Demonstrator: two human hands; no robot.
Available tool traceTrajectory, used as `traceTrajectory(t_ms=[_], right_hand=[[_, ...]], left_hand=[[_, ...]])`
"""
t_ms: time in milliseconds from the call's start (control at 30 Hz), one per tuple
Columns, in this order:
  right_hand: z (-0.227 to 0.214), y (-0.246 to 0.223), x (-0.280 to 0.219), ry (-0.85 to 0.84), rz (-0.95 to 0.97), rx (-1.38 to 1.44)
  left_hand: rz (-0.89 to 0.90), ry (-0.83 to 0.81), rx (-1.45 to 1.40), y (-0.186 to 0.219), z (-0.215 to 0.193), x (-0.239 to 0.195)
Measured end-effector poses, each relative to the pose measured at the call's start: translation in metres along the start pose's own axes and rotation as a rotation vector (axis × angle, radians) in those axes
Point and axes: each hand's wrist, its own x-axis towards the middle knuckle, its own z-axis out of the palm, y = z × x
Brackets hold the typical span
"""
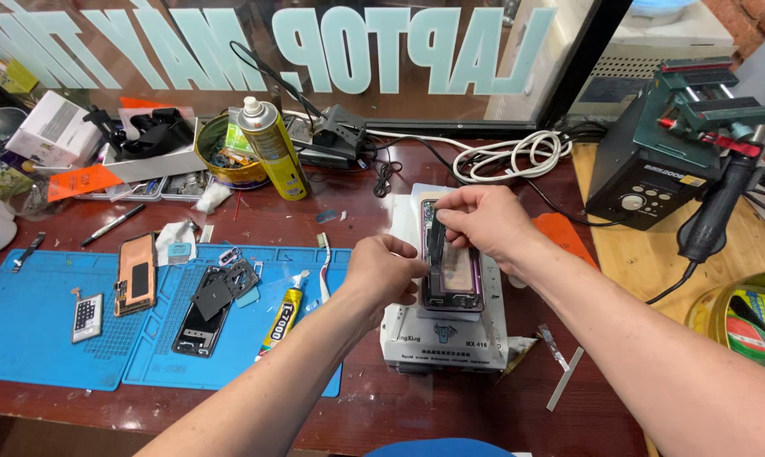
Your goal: The person uses tweezers to remove a small component from a disassembled smartphone, cleans it with a brush, and reinserts it. They then place a black metal shield over the internal components and use a wooden stick to adjust or clean around the camera module.
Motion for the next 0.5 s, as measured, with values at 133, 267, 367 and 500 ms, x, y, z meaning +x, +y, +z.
traceTrajectory(t_ms=[133, 267, 367, 500], right_hand=[[0.004, 0.003, 0.004, 0.007, 0.021, -0.072], [0.009, -0.007, -0.003, 0.021, 0.009, -0.209], [0.013, -0.016, -0.008, 0.035, -0.014, -0.324], [0.019, -0.019, -0.014, 0.071, -0.087, -0.464]], left_hand=[[0.006, 0.010, 0.042, -0.005, 0.006, -0.004], [0.021, 0.040, 0.106, -0.004, 0.007, -0.011], [0.039, 0.052, 0.164, -0.002, 0.008, -0.014], [0.230, 0.152, 0.374, -0.006, 0.009, -0.017]])
